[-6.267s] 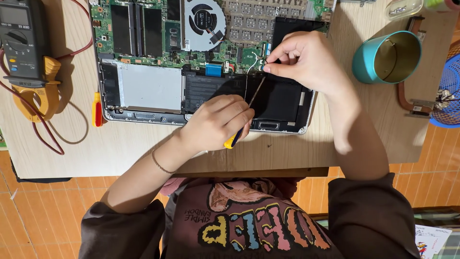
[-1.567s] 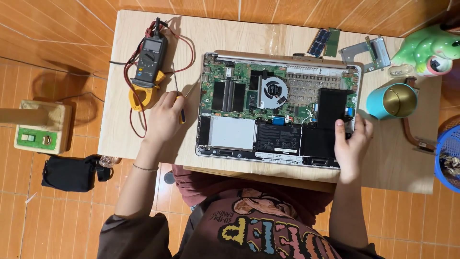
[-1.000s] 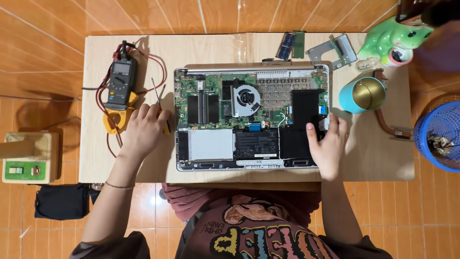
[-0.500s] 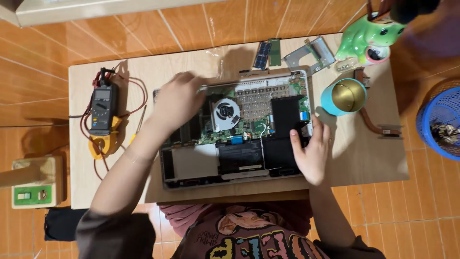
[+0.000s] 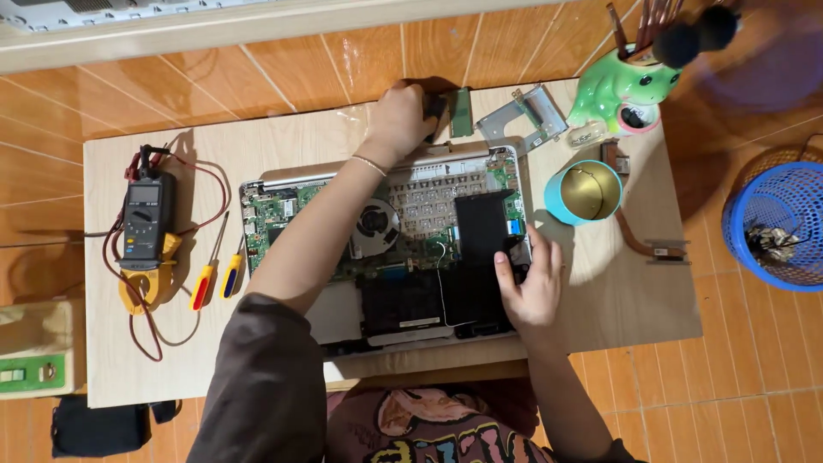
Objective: The person repairs a laptop by manipulating internal components such as the Wi-Fi card and cables.
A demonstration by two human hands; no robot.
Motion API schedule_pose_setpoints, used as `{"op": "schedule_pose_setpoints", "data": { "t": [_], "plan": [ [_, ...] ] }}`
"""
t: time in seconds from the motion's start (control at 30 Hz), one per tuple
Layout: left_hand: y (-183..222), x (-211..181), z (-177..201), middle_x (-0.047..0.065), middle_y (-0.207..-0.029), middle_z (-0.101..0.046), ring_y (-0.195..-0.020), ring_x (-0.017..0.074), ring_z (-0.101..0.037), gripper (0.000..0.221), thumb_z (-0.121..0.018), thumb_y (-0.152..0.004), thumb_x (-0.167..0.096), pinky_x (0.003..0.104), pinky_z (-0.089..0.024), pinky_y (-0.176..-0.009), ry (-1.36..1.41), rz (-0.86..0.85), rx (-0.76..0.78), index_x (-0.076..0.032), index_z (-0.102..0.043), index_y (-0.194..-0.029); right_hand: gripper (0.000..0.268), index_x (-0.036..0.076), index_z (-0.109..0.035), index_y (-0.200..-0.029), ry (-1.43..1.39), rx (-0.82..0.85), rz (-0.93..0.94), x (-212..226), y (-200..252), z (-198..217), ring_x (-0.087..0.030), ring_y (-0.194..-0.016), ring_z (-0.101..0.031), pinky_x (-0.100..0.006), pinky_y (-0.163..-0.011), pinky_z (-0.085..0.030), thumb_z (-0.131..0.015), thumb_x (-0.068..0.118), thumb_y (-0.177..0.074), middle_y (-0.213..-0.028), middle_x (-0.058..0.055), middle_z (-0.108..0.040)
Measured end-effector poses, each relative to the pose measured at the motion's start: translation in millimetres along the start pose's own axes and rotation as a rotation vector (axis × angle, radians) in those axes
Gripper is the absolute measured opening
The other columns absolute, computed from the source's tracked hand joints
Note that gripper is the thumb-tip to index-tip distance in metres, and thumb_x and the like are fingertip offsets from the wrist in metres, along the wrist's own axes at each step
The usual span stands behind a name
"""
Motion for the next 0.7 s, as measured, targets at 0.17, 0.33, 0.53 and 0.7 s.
{"op": "schedule_pose_setpoints", "data": {
  "t": [0.17, 0.33, 0.53, 0.7],
  "plan": [
    [2.0, 23.1, 1.8, 0.025, -0.109, -0.066, -0.103, 0.0418, -0.067, 0.023, -0.074, -0.084, -0.02, 0.047, -0.056, -0.089, -0.161, -0.001, -0.022, -0.001, -0.073, -0.097, 0.062, 0.003, -0.052, -0.145, 0.022, -0.005, 0.002, -0.2, 0.5, -0.9, -0.044, -0.123, -0.055, -0.051, -0.104, -0.045, -0.07, 0.036, -0.095, -0.132, -0.023, -0.054],
    [11.7, 0.3, 12.1, 0.022, -0.117, -0.065, -0.11, 0.038, -0.067, 0.02, -0.067, -0.086, -0.009, 0.044, -0.059, -0.085, -0.378, -0.015, 0.014, -0.002, -0.072, -0.104, 0.062, 0.003, -0.053, -0.145, 0.029, -0.002, -0.004, 2.5, 0.1, 0.6, -0.043, -0.122, -0.055, -0.051, -0.102, -0.046, -0.07, 0.035, -0.095, -0.131, -0.023, -0.054],
    [16.7, -60.0, 4.1, 0.018, -0.127, -0.058, -0.127, 0.0349, -0.051, 0.043, -0.06, -0.086, -0.011, 0.05, -0.045, -0.103, -0.311, -0.385, 0.162, -0.027, -0.073, -0.124, 0.059, 0.002, -0.052, -0.144, -0.001, -0.013, 0.041, 4.8, -0.1, 1.1, -0.042, -0.122, -0.055, -0.049, -0.105, -0.045, -0.07, 0.032, -0.097, -0.131, -0.021, -0.054],
    [17.2, -50.4, 3.5, 0.014, -0.134, -0.059, -0.132, 0.0311, -0.049, 0.046, -0.057, -0.093, -0.011, 0.051, -0.038, -0.112, -0.397, -0.497, 0.258, -0.032, -0.07, -0.132, 0.058, 0.001, -0.053, -0.145, -0.048, -0.003, 0.045, 7.8, 0.2, 2.0, -0.041, -0.122, -0.054, -0.049, -0.106, -0.043, -0.069, 0.03, -0.098, -0.13, -0.021, -0.054]
  ]
}}
Point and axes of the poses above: each hand's wrist, its own y-axis away from the middle knuckle, its own z-axis out of the back of the hand, x = y × z, the point moved 7 cm from there along -y, towards the middle knuckle
